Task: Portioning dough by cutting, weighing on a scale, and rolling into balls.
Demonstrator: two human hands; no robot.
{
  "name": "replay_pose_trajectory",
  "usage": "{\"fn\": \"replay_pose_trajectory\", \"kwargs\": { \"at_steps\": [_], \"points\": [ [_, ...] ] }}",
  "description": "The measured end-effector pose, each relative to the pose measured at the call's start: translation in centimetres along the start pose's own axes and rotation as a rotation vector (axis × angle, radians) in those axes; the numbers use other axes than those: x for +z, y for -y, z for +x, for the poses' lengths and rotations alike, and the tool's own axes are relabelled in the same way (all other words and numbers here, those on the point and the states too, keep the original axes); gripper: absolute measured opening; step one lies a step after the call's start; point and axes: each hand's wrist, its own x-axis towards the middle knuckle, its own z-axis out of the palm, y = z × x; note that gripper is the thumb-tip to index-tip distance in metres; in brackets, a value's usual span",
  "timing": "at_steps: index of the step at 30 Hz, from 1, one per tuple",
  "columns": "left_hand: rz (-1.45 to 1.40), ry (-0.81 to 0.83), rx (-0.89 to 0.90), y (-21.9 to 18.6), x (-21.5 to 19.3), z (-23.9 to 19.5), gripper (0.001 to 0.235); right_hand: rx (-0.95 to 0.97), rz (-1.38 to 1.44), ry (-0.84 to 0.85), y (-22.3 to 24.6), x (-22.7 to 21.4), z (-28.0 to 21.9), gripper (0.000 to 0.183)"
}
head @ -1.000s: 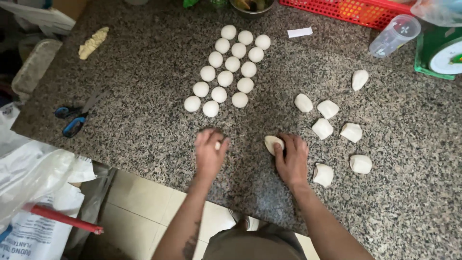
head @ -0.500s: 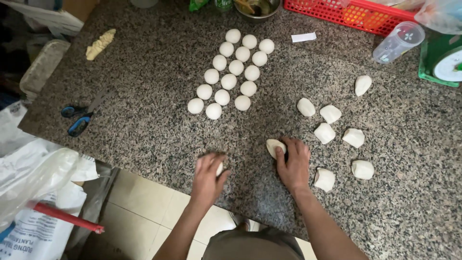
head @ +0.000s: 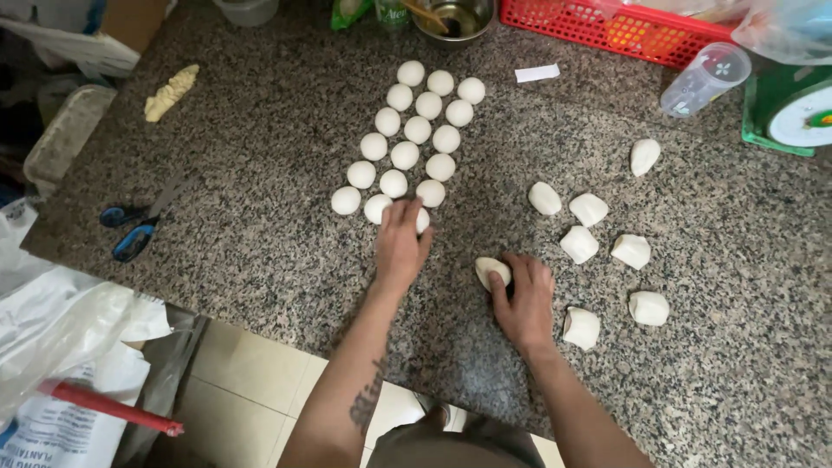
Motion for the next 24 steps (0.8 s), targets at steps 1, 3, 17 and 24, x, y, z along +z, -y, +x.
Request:
{"fn": "replay_pose_trajectory", "kwargs": {
  "at_steps": [1, 3, 17, 24],
  "points": [
    [-0.003, 0.005, 0.003, -0.9, -0.9, -0.2, 0.06, 0.006, -0.002, -0.002, -0.2, 0.3, 0.0, 0.055],
    [-0.004, 0.04, -0.042, -2.9, -2.5, -0.3, 0.088, -0.009, -0.01, -0.03, -0.8, 0.8, 0.2, 0.056],
    [-0.169, 0.05, -0.165, -4.9, -6.0, -11.9, 0.054, 0.234, 0.284, 0.116, 2.0, -0.5, -1.9, 0.046],
    [-0.246, 0.246, 0.119, -13.6, 1.6, -6.7, 0.037, 0.084, -0.199, -0.098, -0.1, -9.0, -2.6, 0.033]
  ]
}}
